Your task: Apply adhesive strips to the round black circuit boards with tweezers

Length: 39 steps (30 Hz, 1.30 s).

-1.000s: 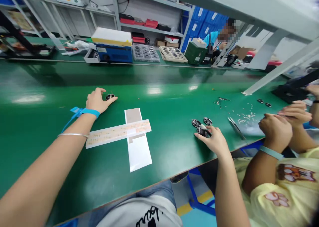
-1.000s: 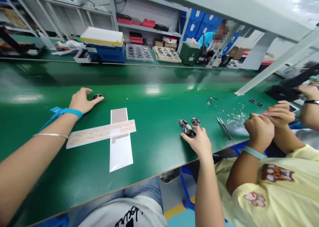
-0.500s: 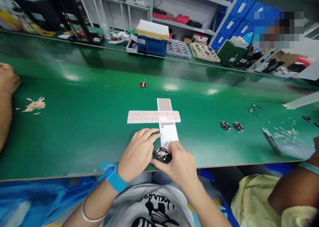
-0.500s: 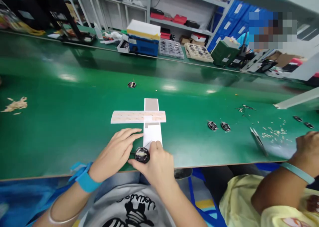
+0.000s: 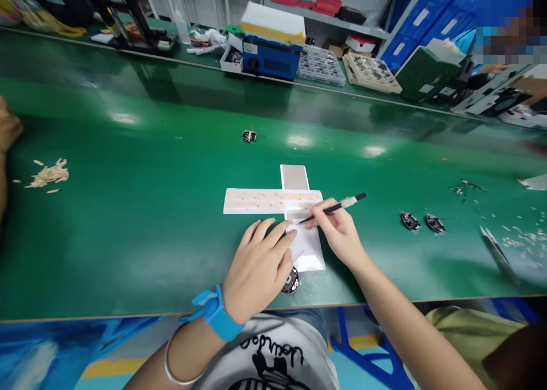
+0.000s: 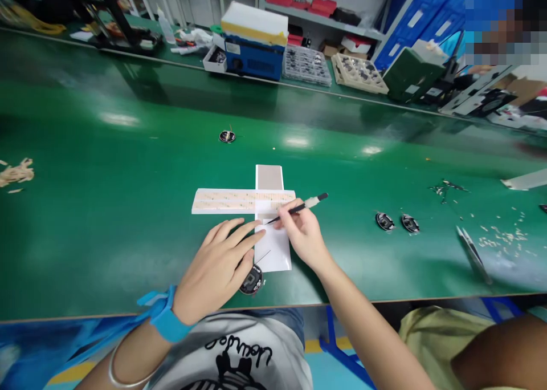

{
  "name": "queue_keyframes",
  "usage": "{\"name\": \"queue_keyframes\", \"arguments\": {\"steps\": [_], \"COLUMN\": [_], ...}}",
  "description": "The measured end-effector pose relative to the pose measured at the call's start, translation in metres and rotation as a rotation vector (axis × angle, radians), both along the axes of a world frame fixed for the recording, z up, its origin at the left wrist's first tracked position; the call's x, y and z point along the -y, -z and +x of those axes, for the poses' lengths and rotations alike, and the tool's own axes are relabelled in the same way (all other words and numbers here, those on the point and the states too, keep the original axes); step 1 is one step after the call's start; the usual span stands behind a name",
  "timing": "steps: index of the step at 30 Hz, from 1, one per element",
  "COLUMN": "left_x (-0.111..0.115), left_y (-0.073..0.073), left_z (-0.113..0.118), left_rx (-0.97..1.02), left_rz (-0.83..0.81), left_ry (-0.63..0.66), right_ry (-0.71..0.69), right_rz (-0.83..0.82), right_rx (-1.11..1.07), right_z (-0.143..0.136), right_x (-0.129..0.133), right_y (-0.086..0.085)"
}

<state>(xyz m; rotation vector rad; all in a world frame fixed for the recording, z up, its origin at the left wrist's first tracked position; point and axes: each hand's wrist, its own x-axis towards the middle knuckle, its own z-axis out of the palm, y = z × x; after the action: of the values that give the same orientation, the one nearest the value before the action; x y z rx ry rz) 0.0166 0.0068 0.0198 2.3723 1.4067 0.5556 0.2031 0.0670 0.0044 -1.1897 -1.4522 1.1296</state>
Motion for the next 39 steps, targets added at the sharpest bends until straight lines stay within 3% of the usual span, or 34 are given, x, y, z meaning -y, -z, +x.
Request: {"name": "queue_keyframes", "arguments": {"steps": [13, 21, 25, 28, 31, 33, 39], "left_x": [0.002, 0.001, 0.014, 0.030, 0.043, 0.048, 0.056], "left_y": [-0.002, -0.002, -0.007, -0.008, -0.008, -0.007, 0.000], "left_z": [0.003, 0.004, 0.002, 0.001, 0.000, 0.000, 0.002], "left_rx": [-0.078, -0.069, 0.001, -0.016, 0.009, 0.074, 0.118], "left_rz": [0.026, 0.028, 0.041, -0.010, -0.104, -0.117, -0.092], "left_ry": [0.010, -0.001, -0.071, -0.143, -0.100, -0.074, -0.179], "right_ry": [0.051, 0.063, 0.143, 0.191, 0.199, 0.212, 0.268], "right_rz": [-0.057, -0.081, -0.008, 0.047, 0.041, 0.032, 0.017], "right_rx": [-0.108, -0.173, -0.219, -0.213, -0.216, -0.233, -0.233], "right_z": [-0.008, -0.004, 0.002, 0.006, 0.008, 0.009, 0.003], "right_x": [0.007, 0.006, 0.009, 0.022, 0.042, 0.055, 0.084], "right_y": [0.004, -0.001, -0.010, -0.019, -0.022, -0.020, -0.012]}}
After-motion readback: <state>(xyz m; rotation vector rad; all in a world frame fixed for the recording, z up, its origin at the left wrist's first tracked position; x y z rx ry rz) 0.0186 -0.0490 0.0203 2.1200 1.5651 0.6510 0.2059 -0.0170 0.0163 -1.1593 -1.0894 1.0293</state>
